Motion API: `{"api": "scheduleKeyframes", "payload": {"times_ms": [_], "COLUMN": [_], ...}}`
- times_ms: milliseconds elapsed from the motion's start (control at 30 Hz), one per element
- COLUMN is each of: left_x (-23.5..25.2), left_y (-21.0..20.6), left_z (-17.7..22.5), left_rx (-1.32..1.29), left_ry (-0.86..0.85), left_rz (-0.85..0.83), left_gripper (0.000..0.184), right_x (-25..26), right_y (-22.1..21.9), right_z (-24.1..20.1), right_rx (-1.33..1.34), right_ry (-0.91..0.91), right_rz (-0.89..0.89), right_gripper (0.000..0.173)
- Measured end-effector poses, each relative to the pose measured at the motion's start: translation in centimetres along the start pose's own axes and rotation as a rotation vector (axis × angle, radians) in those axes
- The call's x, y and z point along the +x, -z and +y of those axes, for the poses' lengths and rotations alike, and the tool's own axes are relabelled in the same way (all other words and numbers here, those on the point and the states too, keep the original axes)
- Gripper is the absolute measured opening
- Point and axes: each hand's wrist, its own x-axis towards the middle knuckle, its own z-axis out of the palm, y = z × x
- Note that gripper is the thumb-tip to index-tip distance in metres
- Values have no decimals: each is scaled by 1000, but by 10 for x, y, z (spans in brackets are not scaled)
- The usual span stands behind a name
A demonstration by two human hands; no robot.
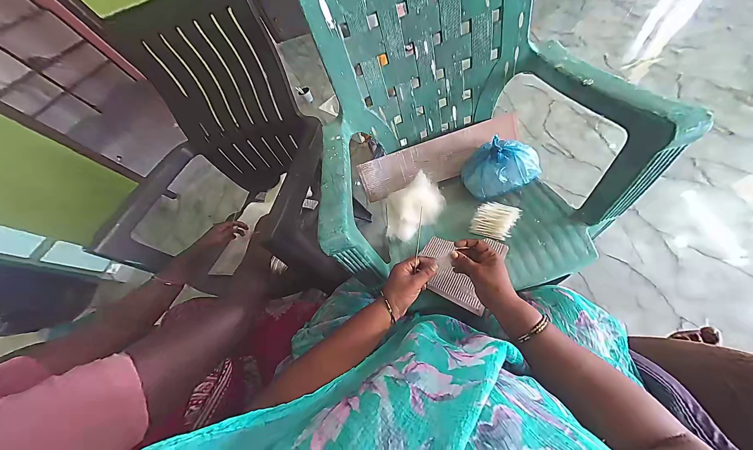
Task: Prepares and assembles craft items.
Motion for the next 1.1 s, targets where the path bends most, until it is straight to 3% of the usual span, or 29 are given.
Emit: {"api": "scheduleKeyframes", "payload": {"times_ms": [133,267,367,533,767,1100], "left_x": [1,2,4,4,-10,-11], "left_y": [4,9,13,23,35,29], "left_z": [-2,-5,-10,-16,-27,-15], "left_rx": [104,245,331,487,716,829], "left_ry": [77,110,142,177,-40,54], "left_rz": [16,41,45,15,-54,-164], "left_gripper": [21,22,34,50,43,34], "right_x": [3,1,-2,2,6,9], "right_y": [1,2,-2,-3,-3,-2], "right_z": [2,4,2,6,6,7], "right_rx": [-297,-736,-889,-997,-1070,-1084], "right_ry": [36,206,277,215,175,163], "right_rz": [-23,-67,-95,-131,-128,-91], "right_gripper": [25,27,31,37,38,36]}}
